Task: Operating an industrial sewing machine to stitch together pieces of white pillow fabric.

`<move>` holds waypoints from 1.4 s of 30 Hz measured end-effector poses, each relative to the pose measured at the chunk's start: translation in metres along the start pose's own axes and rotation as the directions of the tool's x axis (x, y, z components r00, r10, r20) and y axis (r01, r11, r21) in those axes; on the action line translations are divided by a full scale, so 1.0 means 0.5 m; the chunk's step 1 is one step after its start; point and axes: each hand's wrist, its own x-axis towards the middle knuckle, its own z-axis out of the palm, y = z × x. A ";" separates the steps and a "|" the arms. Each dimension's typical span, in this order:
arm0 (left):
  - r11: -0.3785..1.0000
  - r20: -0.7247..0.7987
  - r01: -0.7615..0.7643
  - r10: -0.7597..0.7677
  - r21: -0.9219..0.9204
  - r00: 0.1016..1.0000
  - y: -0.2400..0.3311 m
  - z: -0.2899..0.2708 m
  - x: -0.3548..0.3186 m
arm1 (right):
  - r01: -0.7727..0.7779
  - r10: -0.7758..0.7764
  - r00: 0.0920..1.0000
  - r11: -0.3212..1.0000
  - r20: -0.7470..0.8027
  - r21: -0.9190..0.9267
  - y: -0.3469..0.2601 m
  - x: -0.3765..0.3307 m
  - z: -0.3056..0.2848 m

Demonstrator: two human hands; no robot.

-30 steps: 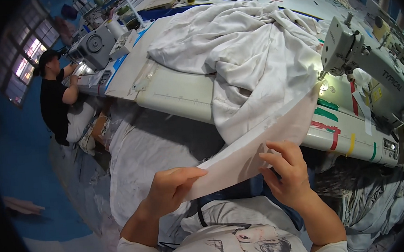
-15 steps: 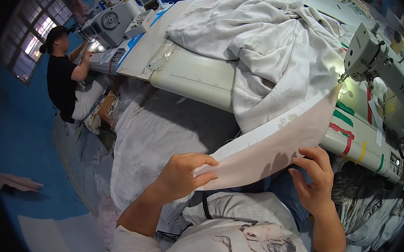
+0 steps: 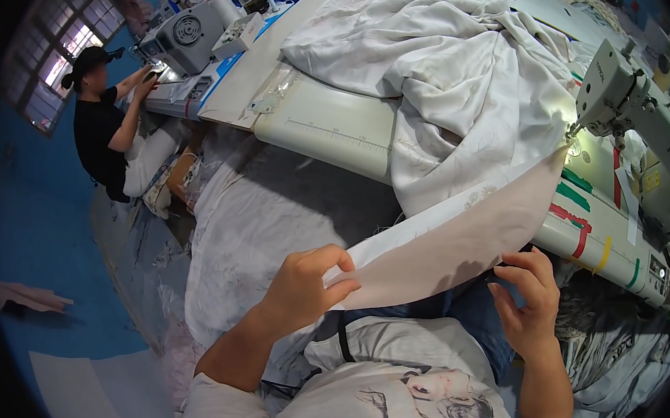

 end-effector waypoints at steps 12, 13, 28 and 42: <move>0.893 -0.312 -0.257 0.379 0.369 0.871 0.008 -0.041 -0.001 | -0.007 0.007 1.000 1.000 0.000 0.006 0.001 0.000 -0.001; 0.891 -0.315 -0.257 0.383 0.373 0.868 0.010 -0.046 0.001 | -0.003 0.003 1.000 1.000 0.001 0.009 0.000 0.001 -0.002; 0.865 -0.515 -0.260 0.470 0.428 0.716 0.106 -0.096 0.027 | 0.321 -0.318 0.941 0.947 -0.119 -0.001 -0.112 0.154 -0.003; 0.393 0.144 -0.777 0.917 -0.491 0.373 0.108 0.101 -0.089 | 0.488 -0.546 0.835 0.788 0.062 0.374 -0.201 0.127 -0.180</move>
